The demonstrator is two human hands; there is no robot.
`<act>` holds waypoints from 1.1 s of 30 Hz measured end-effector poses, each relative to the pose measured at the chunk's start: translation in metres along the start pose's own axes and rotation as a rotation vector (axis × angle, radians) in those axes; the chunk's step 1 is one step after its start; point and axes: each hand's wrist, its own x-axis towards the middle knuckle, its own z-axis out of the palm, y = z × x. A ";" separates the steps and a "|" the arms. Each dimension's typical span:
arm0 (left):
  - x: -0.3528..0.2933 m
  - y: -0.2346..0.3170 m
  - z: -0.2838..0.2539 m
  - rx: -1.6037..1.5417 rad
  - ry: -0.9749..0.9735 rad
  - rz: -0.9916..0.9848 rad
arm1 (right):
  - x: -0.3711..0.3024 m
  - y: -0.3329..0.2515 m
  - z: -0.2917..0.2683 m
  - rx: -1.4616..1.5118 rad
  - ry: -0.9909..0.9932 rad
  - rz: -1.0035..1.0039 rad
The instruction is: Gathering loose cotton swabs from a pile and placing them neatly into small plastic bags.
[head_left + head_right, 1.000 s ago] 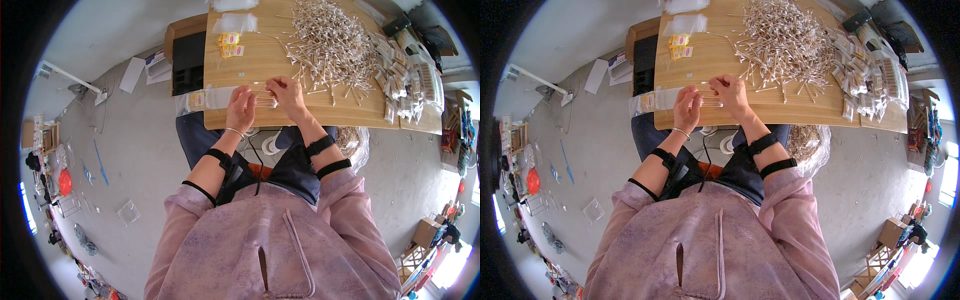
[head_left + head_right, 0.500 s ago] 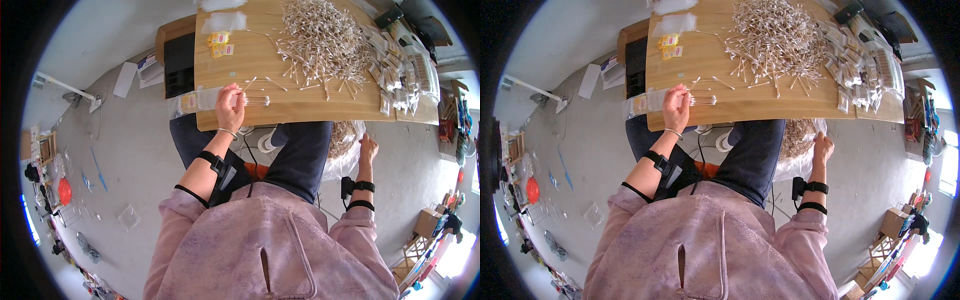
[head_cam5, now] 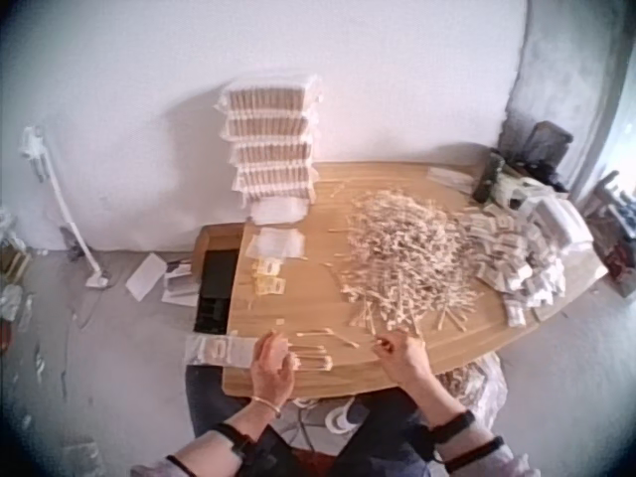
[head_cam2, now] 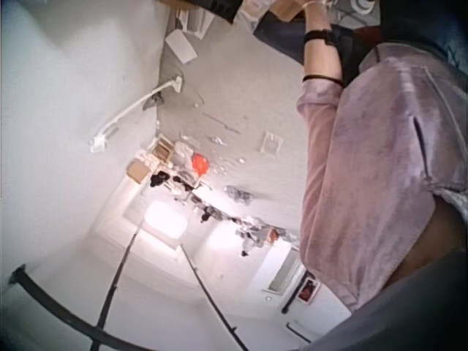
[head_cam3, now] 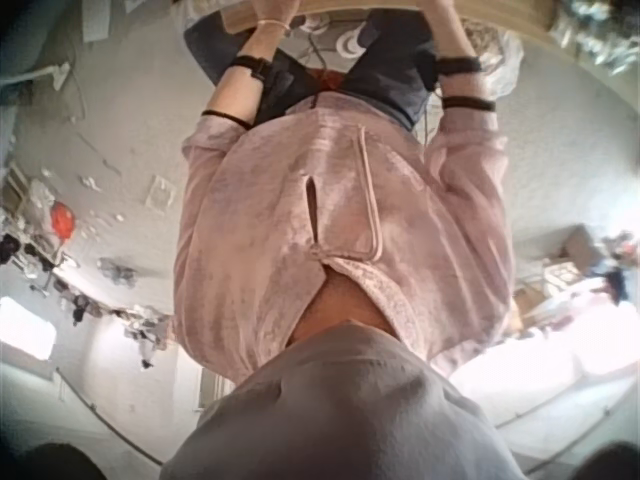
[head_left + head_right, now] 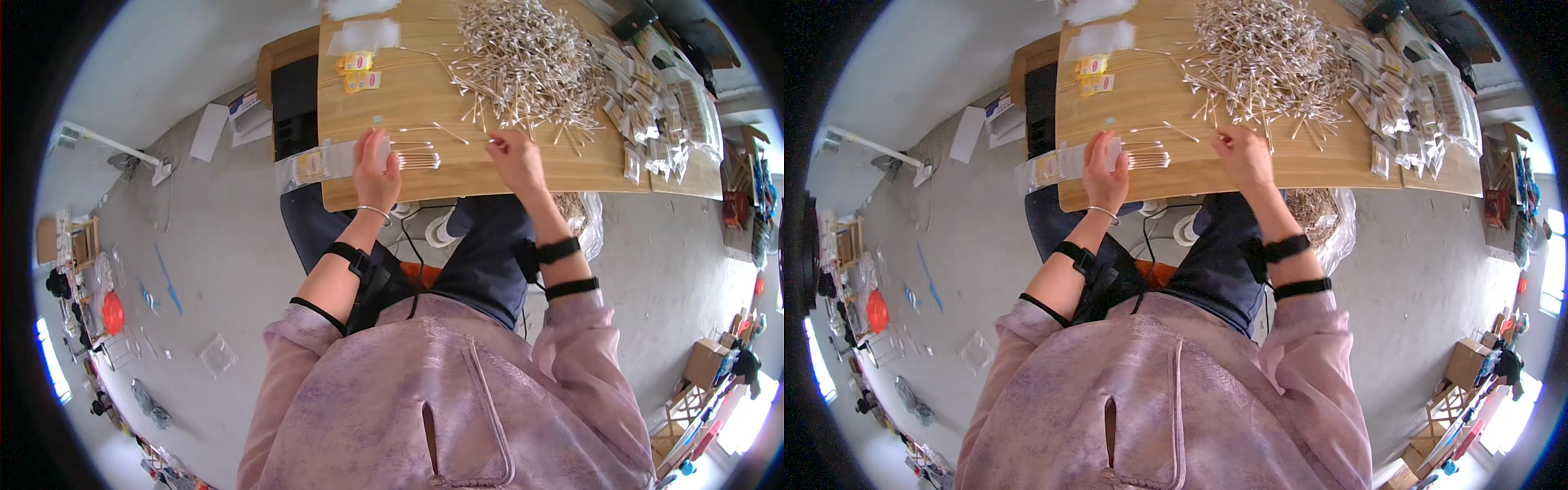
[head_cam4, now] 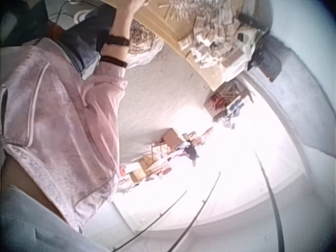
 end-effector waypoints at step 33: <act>0.000 0.002 0.001 -0.163 -0.058 -0.099 | 0.030 -0.035 0.086 -0.013 0.074 -0.227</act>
